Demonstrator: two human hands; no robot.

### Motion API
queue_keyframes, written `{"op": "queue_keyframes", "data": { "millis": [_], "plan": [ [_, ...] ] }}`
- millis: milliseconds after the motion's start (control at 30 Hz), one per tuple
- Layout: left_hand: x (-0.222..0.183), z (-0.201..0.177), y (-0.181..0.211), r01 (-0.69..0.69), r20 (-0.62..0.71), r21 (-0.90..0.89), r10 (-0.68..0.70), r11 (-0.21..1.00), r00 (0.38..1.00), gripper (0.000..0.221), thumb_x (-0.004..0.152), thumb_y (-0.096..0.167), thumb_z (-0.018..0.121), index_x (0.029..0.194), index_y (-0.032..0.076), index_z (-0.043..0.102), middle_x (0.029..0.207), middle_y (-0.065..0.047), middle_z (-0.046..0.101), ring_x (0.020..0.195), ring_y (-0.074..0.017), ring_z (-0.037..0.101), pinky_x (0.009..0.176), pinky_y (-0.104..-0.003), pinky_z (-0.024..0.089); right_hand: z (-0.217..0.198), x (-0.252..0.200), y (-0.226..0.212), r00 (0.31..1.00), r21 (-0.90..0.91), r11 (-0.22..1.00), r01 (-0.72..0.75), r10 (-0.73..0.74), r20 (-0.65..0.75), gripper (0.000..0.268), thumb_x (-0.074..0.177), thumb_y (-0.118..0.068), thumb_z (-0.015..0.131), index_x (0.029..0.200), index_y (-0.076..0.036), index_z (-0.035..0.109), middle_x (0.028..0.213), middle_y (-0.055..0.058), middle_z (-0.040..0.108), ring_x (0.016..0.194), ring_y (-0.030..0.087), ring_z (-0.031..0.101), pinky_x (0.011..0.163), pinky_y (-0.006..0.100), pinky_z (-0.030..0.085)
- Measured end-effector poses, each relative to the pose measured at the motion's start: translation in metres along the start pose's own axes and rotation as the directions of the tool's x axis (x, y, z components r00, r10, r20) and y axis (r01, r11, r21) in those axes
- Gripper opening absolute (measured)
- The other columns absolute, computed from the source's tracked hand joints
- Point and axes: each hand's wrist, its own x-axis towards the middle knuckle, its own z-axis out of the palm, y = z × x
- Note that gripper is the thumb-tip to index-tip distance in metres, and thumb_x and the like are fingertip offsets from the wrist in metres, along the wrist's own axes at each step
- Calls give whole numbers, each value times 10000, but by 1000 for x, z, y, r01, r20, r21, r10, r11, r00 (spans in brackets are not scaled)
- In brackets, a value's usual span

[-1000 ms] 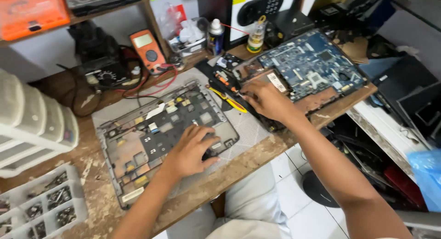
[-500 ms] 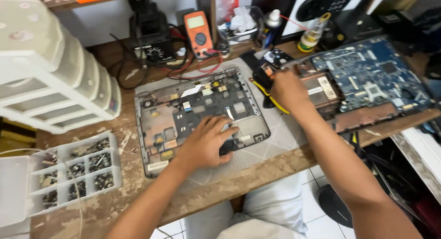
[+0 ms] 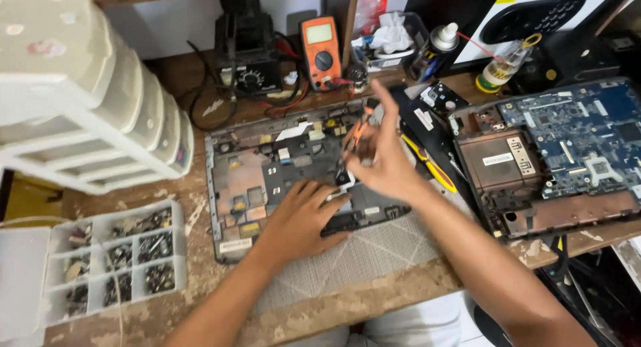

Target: Disassembling internal components of a laptop using a screwdriver and cleaning a part with a cloth.

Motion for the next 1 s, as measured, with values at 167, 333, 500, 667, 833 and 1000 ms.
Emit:
{"op": "queue_keyframes", "data": {
  "millis": [167,333,500,667,833,1000],
  "plan": [
    [-3,5,-14,99,-134,44,-93,994,987,349,887,399,752,1009,72,750,898,-114,677,889,-308,666,840,-460,489,-2,-19,38,998,23,998,63,-63,15,949,850,138,613,1540,-49,-11,877,198,667,615,249,651,542,327,566],
    [-8,2,-23,133,-228,155,-95,979,969,113,880,221,753,879,108,758,810,-75,676,746,-266,646,708,-390,464,-5,-28,33,988,-119,982,144,-137,65,890,857,89,678,1474,30,39,873,170,703,557,244,637,486,303,535],
    [-8,-24,-21,110,-202,99,-88,989,975,60,919,81,703,902,55,754,811,-102,679,762,-274,670,717,-364,474,-1,-30,28,970,-93,975,203,-187,155,847,865,73,702,1466,60,105,901,213,719,632,298,690,572,372,611],
    [-12,-29,-30,141,-203,62,-126,988,971,65,935,59,687,919,42,747,798,-98,678,768,-272,694,716,-356,502,2,-27,21,963,-160,962,219,-187,194,786,878,54,701,1445,82,157,926,202,733,666,279,718,601,367,624],
    [-17,-31,-35,199,-176,46,-189,979,966,75,939,52,681,941,40,755,776,-92,683,744,-256,692,682,-344,496,-7,-28,24,952,-204,948,244,-195,235,779,872,71,691,1456,60,176,942,201,741,672,289,717,608,386,624],
    [-21,-38,-47,328,-185,2,-322,945,928,98,931,118,701,989,70,764,789,-95,705,792,-284,711,719,-357,524,-15,-40,55,962,-261,933,248,-205,183,735,895,74,665,1462,48,198,879,215,735,687,334,719,645,422,612]
  ]
}}
